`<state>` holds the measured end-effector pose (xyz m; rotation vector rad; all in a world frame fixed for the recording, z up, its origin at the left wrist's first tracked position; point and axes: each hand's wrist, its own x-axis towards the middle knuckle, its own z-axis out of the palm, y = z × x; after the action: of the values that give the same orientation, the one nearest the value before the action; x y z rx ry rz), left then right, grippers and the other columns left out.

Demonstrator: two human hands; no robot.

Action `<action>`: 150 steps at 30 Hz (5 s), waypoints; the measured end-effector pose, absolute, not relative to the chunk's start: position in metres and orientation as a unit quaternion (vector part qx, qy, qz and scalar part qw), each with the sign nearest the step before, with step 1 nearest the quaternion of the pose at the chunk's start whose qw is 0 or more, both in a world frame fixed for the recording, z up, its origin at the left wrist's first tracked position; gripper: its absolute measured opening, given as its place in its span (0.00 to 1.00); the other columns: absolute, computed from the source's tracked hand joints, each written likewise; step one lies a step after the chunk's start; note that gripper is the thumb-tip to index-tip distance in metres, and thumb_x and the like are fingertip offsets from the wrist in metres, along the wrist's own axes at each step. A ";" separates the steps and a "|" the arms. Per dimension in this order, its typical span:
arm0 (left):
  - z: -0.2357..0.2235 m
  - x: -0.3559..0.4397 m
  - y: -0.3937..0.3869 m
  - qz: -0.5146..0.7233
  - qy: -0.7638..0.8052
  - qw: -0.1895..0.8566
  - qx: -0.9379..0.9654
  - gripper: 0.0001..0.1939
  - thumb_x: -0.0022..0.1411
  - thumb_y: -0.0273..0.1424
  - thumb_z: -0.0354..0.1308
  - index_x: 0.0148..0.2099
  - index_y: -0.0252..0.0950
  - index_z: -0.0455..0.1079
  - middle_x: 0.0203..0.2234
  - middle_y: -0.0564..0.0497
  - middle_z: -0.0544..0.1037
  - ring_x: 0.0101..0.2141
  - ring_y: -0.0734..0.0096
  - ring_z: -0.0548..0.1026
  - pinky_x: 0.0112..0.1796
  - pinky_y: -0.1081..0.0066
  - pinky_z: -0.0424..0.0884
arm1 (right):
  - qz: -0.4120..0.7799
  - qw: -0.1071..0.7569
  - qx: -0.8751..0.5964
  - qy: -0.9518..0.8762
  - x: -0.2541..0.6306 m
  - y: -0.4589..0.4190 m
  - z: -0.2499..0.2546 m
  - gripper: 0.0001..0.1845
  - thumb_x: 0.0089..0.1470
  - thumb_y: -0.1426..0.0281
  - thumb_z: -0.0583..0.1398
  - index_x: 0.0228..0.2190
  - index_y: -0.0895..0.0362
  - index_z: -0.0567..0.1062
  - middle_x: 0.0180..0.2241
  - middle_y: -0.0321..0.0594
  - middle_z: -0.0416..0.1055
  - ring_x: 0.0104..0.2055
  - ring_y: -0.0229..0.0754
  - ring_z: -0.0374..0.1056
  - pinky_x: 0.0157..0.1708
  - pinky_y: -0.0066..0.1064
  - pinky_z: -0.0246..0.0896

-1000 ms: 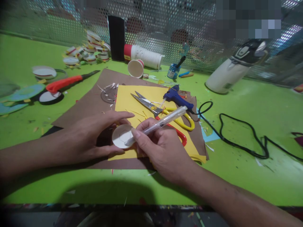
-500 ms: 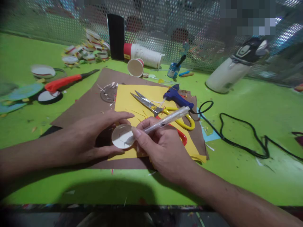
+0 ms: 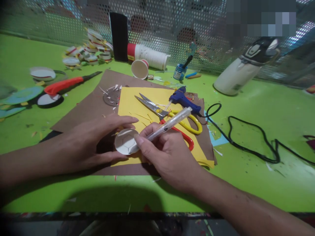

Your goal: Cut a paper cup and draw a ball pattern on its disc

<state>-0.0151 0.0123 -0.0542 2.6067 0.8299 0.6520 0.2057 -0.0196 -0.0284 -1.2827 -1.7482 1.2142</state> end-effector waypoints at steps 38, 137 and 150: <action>-0.054 -0.018 0.014 0.217 0.313 0.194 0.904 0.35 0.63 0.37 0.59 0.68 0.46 0.50 0.46 0.47 0.77 0.38 0.62 0.78 0.38 0.66 0.75 | 0.453 0.433 -0.478 -0.616 0.212 -0.022 -0.031 0.10 0.62 0.64 0.59 0.31 0.55 0.72 0.20 0.32 0.69 0.23 0.34 0.63 0.24 0.25 0.62; -0.055 -0.012 0.012 0.242 0.325 0.195 0.893 0.38 0.63 0.37 0.60 0.70 0.43 0.47 0.54 0.44 0.74 0.46 0.61 0.76 0.47 0.63 0.72 | 0.454 0.361 -0.492 -0.649 0.206 -0.017 -0.036 0.10 0.61 0.67 0.59 0.27 0.53 0.69 0.20 0.31 0.68 0.21 0.35 0.65 0.23 0.28 0.61; -0.055 -0.012 0.014 0.252 0.319 0.187 0.894 0.37 0.63 0.36 0.60 0.69 0.40 0.49 0.55 0.43 0.73 0.48 0.60 0.75 0.49 0.63 0.72 | 0.446 0.349 -0.503 -0.653 0.206 -0.017 -0.036 0.10 0.62 0.67 0.58 0.28 0.54 0.69 0.20 0.32 0.69 0.22 0.35 0.65 0.23 0.28 0.62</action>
<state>-0.0120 0.0136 -0.0551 2.5166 0.8987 0.7084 0.2056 -0.0172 -0.0361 -1.3027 -1.6931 1.1547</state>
